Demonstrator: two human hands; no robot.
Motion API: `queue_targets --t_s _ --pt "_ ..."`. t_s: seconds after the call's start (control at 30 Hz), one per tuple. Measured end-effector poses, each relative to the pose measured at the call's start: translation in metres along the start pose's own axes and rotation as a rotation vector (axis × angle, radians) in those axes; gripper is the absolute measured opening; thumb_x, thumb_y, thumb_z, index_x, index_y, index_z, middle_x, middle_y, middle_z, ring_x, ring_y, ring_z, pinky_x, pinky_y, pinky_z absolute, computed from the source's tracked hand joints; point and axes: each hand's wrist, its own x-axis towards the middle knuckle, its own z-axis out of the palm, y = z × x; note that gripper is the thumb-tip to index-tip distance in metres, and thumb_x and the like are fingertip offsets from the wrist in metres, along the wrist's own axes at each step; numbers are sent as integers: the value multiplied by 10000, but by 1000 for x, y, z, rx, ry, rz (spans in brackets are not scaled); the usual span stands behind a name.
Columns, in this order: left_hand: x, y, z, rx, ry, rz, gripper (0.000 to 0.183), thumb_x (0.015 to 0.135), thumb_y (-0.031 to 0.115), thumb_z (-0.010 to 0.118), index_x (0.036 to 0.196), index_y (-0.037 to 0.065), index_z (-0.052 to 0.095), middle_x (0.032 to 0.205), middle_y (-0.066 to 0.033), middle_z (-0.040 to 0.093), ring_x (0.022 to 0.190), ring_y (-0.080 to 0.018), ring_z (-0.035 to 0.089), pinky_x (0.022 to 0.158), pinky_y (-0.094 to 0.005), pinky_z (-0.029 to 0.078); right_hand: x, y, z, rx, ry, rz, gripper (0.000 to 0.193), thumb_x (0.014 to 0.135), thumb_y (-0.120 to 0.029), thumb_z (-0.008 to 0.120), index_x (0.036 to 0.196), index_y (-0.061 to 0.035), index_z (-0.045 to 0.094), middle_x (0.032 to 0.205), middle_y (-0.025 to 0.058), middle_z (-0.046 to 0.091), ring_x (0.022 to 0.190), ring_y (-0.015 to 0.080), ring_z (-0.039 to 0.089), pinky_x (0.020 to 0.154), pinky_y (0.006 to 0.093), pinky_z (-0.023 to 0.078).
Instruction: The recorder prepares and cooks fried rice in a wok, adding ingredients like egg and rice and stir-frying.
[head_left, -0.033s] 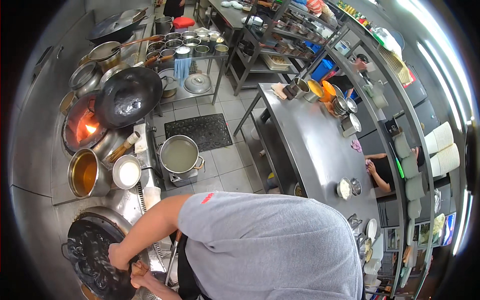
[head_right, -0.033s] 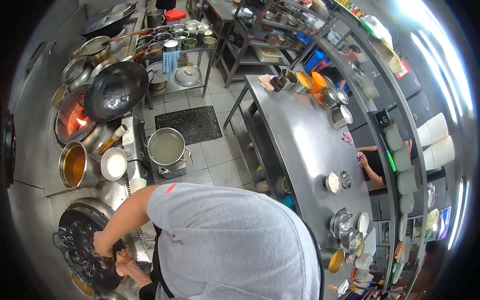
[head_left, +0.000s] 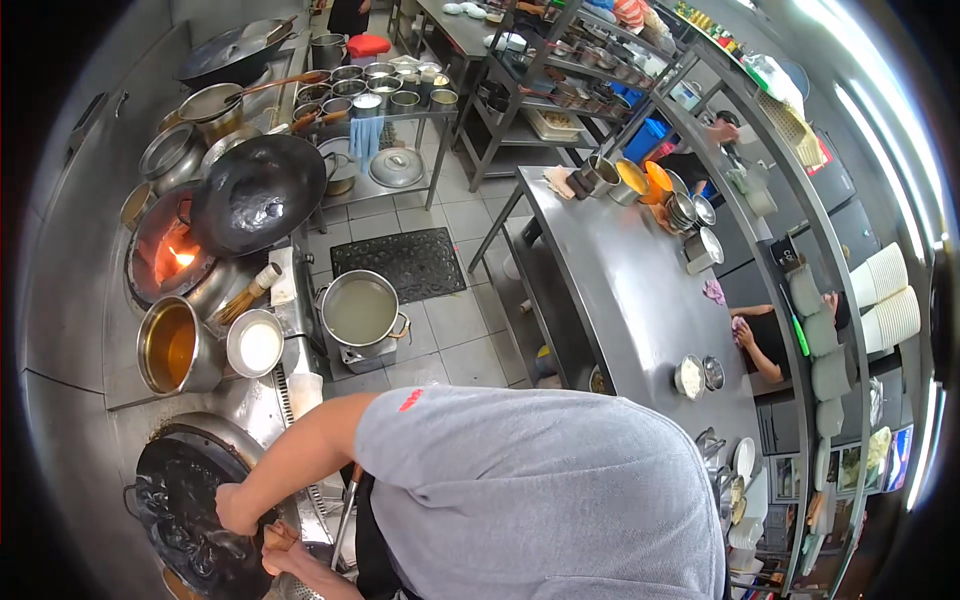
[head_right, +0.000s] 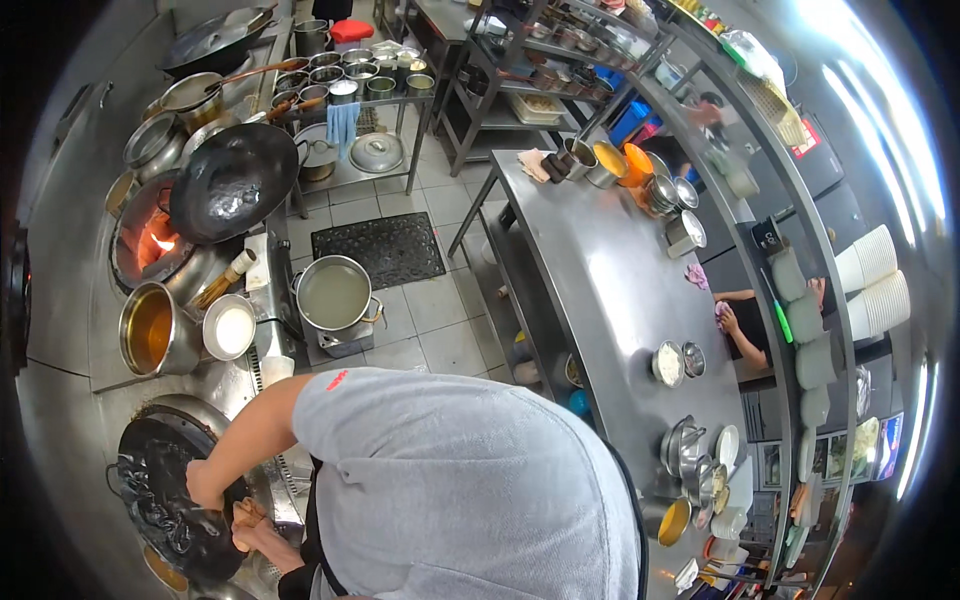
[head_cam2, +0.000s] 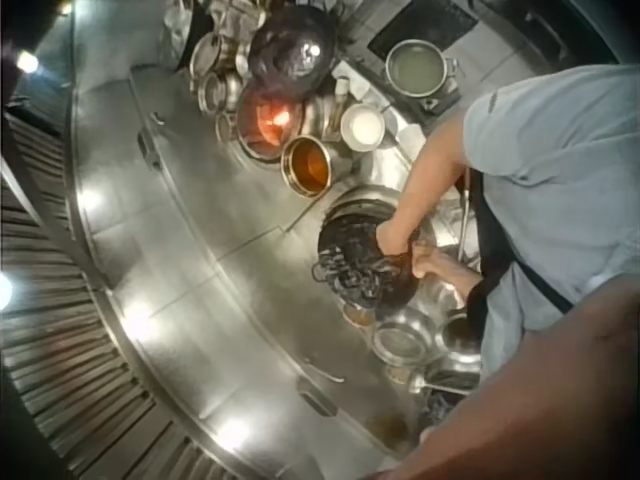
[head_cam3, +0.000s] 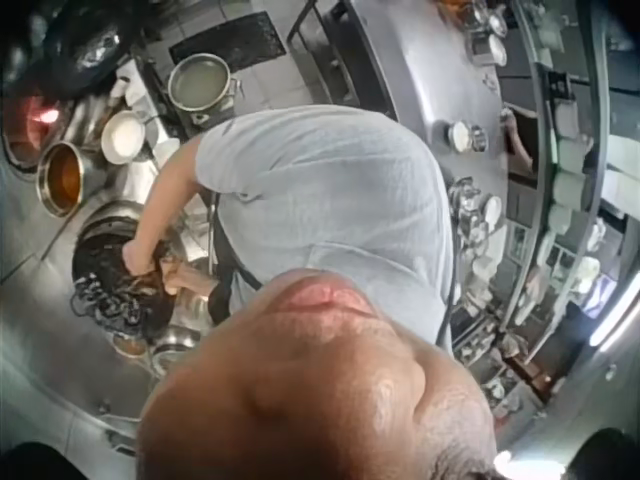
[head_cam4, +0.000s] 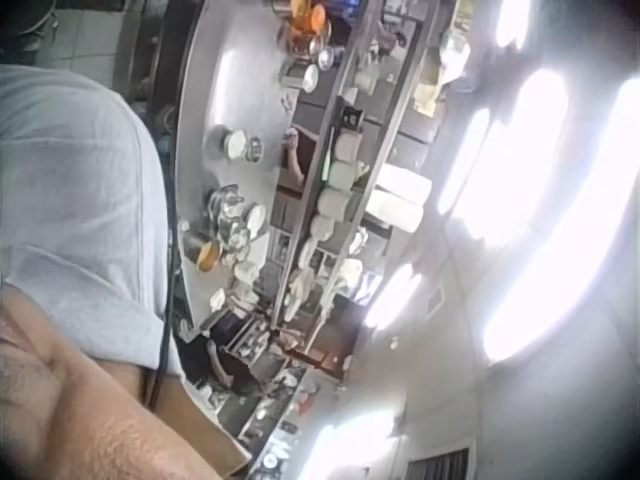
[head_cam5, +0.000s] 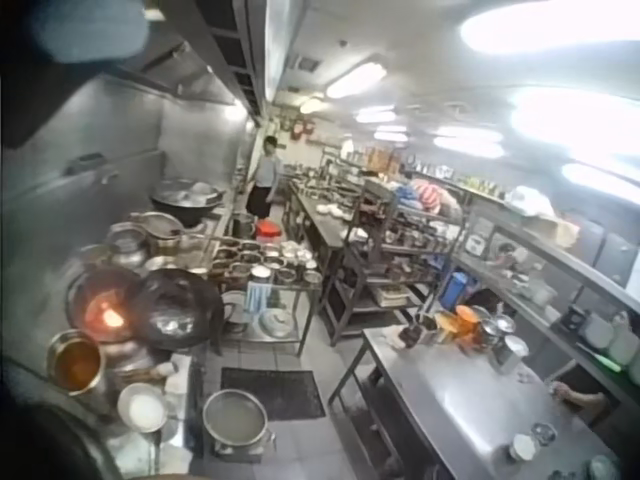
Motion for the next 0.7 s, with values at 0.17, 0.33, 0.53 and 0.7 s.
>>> queue_targets --t_s 0.17,0.33,0.53,0.7 --pt "-41 -32 99 -16 365 52 463 892 405 369 992 34 626 835 -125 653 742 -282 641 641 -400 525 12 10 4 -11 43 20 306 774 -280 688 1041 -141 740 1088 53 707 1033 231 660 822 374 531" --pt "-69 -38 82 -210 122 250 484 919 487 494 1213 107 550 1214 -57 604 1117 -254 574 908 -424 507 44 -43 17 -135 196 -226 165 700 -252 634 768 -189 771 759 50 724 747 220 698 581 436 526" --pt "-73 -51 136 -376 461 403 237 930 186 548 1100 61 440 913 -66 532 755 -226 602 629 -402 538 117 -53 -26 -127 177 -155 211 809 -210 607 923 -113 757 914 103 728 904 248 708 703 386 568" --pt "-105 -40 175 -458 659 343 143 875 157 552 904 24 508 747 -84 551 558 -217 589 414 -403 511 66 -70 -9 -253 120 -544 205 764 -117 591 865 16 710 969 213 657 859 373 689 724 424 572"
